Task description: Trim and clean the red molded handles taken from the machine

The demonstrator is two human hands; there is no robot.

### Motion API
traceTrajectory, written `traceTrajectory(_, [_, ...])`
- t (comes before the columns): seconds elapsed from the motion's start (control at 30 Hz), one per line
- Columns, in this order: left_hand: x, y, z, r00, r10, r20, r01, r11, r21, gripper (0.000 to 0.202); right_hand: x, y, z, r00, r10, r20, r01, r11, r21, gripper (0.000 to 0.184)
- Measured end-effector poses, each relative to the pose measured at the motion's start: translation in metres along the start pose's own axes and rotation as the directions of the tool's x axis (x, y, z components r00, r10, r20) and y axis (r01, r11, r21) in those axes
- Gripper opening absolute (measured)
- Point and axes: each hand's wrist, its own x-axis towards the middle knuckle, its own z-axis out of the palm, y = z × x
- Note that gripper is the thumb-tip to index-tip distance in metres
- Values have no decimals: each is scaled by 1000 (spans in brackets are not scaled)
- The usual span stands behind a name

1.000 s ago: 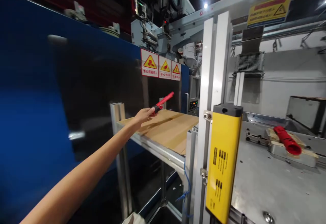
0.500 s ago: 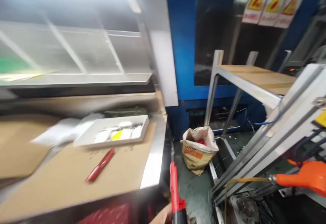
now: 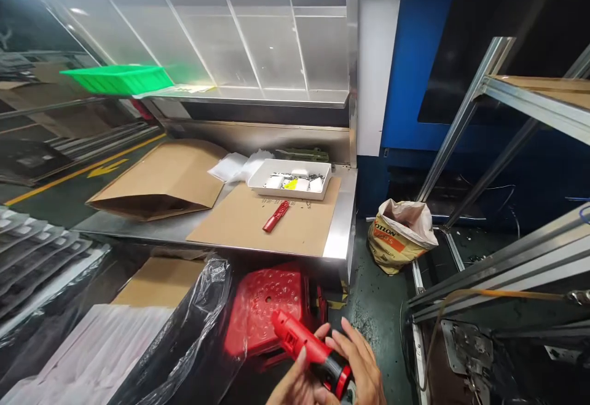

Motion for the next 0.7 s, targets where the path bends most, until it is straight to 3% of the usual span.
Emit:
traceTrajectory(0.1, [-14, 22, 5, 986, 151, -63, -145, 985, 93, 28, 15, -10, 1, 994, 86, 60, -93, 990, 110, 68])
traceTrajectory(0.2, [-27, 46, 8, 925, 346, -155, -327, 935, 137, 33, 27, -23, 17, 985, 172, 25, -173, 981, 83, 40])
traceTrajectory(0.3, [-35, 68, 4, 859, 435, -271, -425, 900, 99, 32, 39, -32, 41, 970, 232, 72, -238, 967, 94, 16])
traceTrajectory(0.43, [-34, 100, -6, 852, 450, -268, -440, 892, 100, 33, 68, -47, 79, 929, 332, 164, -365, 894, 258, 19])
traceTrajectory(0.57, [-26, 137, -14, 871, 429, -239, -405, 903, 146, 37, 108, -66, 110, 859, 460, 225, -511, 735, 446, 30])
traceTrajectory(0.7, [-17, 177, -20, 862, 447, -238, -408, 892, 196, 41, 145, -79, 139, 842, 500, 202, -519, 650, 555, 40])
